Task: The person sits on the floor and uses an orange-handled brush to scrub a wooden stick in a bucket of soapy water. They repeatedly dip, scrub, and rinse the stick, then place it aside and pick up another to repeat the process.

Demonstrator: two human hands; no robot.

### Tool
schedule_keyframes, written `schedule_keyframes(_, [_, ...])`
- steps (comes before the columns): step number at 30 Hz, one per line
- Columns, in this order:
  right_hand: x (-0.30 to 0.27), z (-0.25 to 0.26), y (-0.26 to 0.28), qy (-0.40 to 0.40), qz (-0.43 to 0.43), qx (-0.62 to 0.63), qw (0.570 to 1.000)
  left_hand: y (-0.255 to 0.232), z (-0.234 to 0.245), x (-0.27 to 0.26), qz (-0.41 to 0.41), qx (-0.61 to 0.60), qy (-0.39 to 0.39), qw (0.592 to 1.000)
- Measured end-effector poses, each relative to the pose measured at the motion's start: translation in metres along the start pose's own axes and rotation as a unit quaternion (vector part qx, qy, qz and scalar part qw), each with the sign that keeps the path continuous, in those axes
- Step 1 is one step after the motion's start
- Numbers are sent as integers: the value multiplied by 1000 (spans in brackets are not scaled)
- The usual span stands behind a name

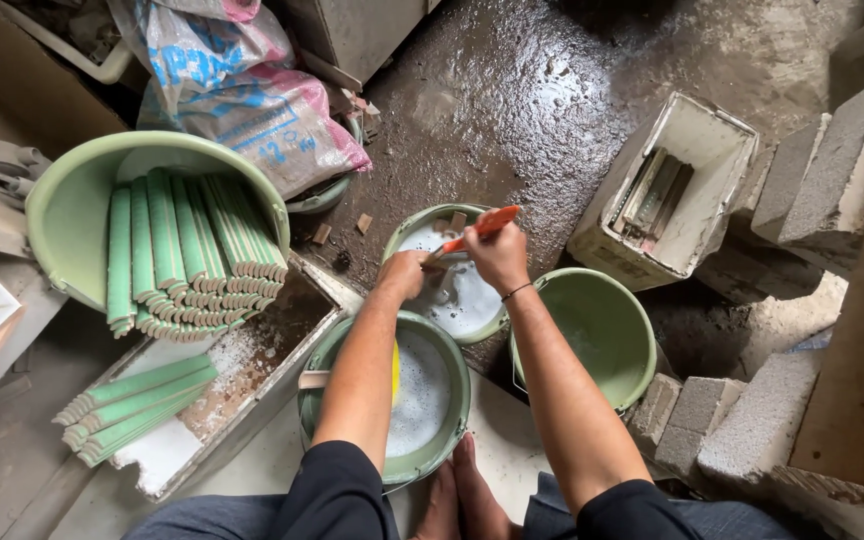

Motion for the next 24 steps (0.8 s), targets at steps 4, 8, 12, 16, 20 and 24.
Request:
schedule_keyframes(4, [8,15,-2,-83,-16,-22,996,-17,18,-24,-25,-12,20,999])
schedule_keyframes(8, [8,1,-14,-37,-23,149,988,11,-16,17,-9,-4,3,1000])
schedule_keyframes(12, [15,9,-33,-128,-31,75,988,-30,29,-46,-15,-23,12,1000])
schedule_keyframes(16, [6,2,-2,-40,-32,138,989,-2,2,-8,21,-63,5,998])
schedule_keyframes(20, [11,8,-23,-119,-27,61,991,0,-6,-1,-15,-31,0,999])
schedule_keyframes(24, [6,1,-19,-109,9,21,994,3,-4,0,-25,-5,2,1000])
Point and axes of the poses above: each hand's wrist, its own x-axis towards the middle knuckle, its own z-axis out of the back of the hand, y = z × x, the point moved 3 cm from there along x, towards the middle knuckle, and after that the axes turned 1 degree about x, right-handed, at the moved point
